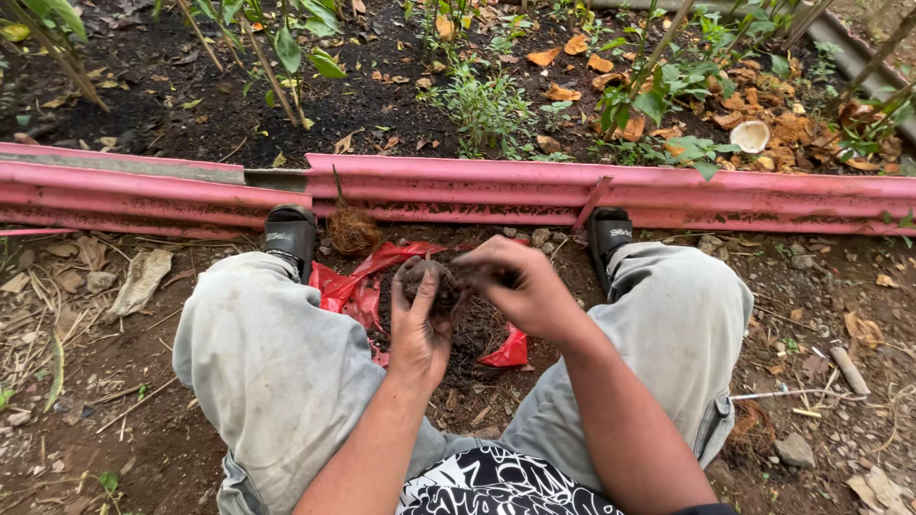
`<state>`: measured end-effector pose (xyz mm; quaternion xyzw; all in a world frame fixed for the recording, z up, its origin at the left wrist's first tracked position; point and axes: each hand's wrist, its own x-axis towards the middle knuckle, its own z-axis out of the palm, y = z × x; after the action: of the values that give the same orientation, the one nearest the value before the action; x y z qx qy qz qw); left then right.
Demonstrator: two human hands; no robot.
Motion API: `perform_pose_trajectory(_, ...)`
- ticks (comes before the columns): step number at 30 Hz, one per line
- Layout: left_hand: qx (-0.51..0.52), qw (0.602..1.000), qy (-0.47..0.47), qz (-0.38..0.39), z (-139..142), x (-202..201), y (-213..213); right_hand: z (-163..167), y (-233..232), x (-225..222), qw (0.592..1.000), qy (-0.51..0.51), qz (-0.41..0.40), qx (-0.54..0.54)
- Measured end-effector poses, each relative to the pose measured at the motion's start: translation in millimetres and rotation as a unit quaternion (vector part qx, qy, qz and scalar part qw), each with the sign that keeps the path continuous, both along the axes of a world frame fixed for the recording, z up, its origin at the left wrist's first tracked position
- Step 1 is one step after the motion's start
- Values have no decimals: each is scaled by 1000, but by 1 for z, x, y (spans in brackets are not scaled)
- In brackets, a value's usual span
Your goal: The person sits on the ground and tears the fibrous husk off a sprouted coconut, exposing the shoot and root area. They then gather dark soil from the bed beside them, pack it around the coconut's root mass, and press and mold the soil ball with both hands.
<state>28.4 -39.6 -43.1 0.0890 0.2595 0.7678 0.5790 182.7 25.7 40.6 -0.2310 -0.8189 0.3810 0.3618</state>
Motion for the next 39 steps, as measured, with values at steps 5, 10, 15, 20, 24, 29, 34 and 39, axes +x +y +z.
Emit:
perform_pose_trajectory(5, 95, 993, 50, -39, 4, -1, -9, -7, 9, 7, 969, 99, -61, -219)
perform_pose_trajectory(10, 123, 985, 49, -107, 12, 0, -13, -13, 2, -2, 991, 15, 27, -128)
perform_pose_trajectory(15, 203, 963, 51, -170, 21, -8, -22, -15, 0, -12, 991, 30, 36, -128)
perform_pose_trajectory(20, 221, 954, 105, -175, 30, -10, -25, -19, 2, -13, 990, 56, 36, -123)
perform_pose_trajectory(24, 209, 955, 130, -164, 33, -9, -26, -21, 2, -10, 991, 20, 45, -122)
perform_pose_trajectory(29, 228, 953, 80, -184, 28, -13, -27, -16, -6, -8, 995, 22, 47, -83)
perform_pose_trajectory(34, 189, 974, 3, -123, 15, -11, -18, -15, -12, -21, 999, -30, 10, 24)
perform_pose_trajectory(39, 79, 993, -5, -93, 6, -10, -9, -20, 0, -18, 966, 68, -12, -250)
